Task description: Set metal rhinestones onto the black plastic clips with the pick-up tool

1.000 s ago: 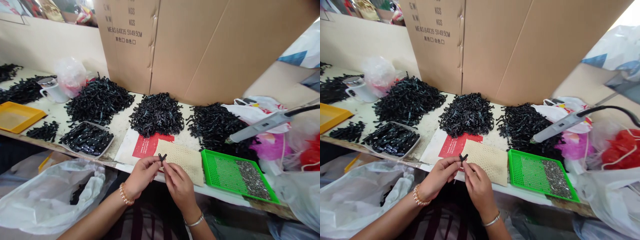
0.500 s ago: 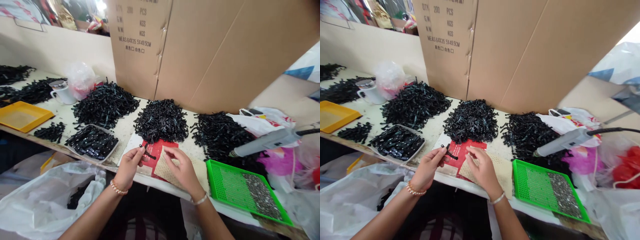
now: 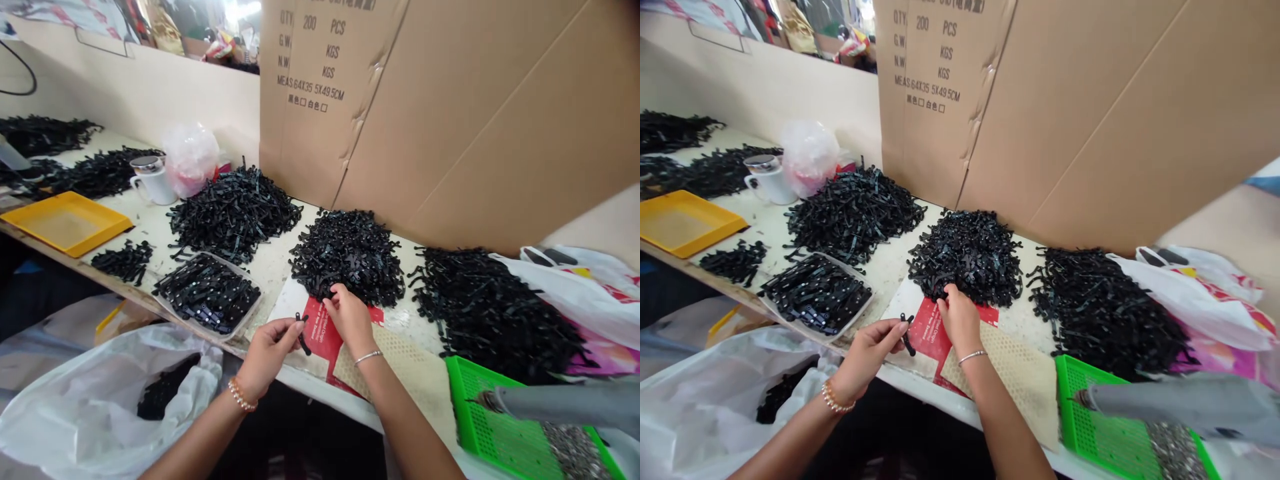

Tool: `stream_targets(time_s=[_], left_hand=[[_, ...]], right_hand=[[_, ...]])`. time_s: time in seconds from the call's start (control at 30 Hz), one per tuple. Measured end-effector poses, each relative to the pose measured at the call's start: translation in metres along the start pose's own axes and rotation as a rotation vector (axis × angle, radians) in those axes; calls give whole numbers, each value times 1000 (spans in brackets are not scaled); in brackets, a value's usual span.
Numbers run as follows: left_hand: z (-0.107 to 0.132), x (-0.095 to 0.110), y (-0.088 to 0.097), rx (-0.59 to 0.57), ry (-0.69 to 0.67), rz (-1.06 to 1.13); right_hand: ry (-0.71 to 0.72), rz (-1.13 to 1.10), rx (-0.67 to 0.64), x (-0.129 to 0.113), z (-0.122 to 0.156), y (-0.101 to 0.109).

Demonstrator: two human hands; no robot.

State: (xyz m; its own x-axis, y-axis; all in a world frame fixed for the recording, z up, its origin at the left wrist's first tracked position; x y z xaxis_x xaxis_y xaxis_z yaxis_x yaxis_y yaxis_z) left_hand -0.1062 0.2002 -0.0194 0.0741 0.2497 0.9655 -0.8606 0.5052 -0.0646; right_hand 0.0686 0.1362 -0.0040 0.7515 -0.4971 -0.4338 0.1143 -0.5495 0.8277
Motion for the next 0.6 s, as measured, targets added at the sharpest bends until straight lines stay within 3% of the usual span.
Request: stream_targets(time_s=[0.13, 0.27, 0.37, 0.47, 0.6], left_hand=[[-4, -3, -8, -55, 11, 5], [3, -4, -15, -106, 53, 47], [18, -3, -30, -215, 118, 151], [37, 0, -48, -311, 157, 261], [53, 3, -56, -257, 167, 330]], right_hand=[[-91, -139, -25, 15, 2, -2], [-245, -529, -11, 27, 13, 16], [-312, -819, 32, 17, 32, 41], [-299, -911, 45, -1, 52, 61], [-297, -923, 102, -9, 71, 72]])
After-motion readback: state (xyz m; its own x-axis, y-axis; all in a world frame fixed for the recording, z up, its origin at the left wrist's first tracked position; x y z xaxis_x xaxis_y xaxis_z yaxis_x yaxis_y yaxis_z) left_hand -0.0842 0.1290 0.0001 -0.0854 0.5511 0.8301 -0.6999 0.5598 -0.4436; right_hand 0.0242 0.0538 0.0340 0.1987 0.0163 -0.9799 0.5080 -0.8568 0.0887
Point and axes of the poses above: each hand's wrist, its own z-axis away from the middle knuckle, its own y-axis out of the back of the hand, x = y × z, the point moved 8 cm from there along -z, towards the middle knuckle, and after that the axes turned 12 degrees about x, right-handed, at the moved point
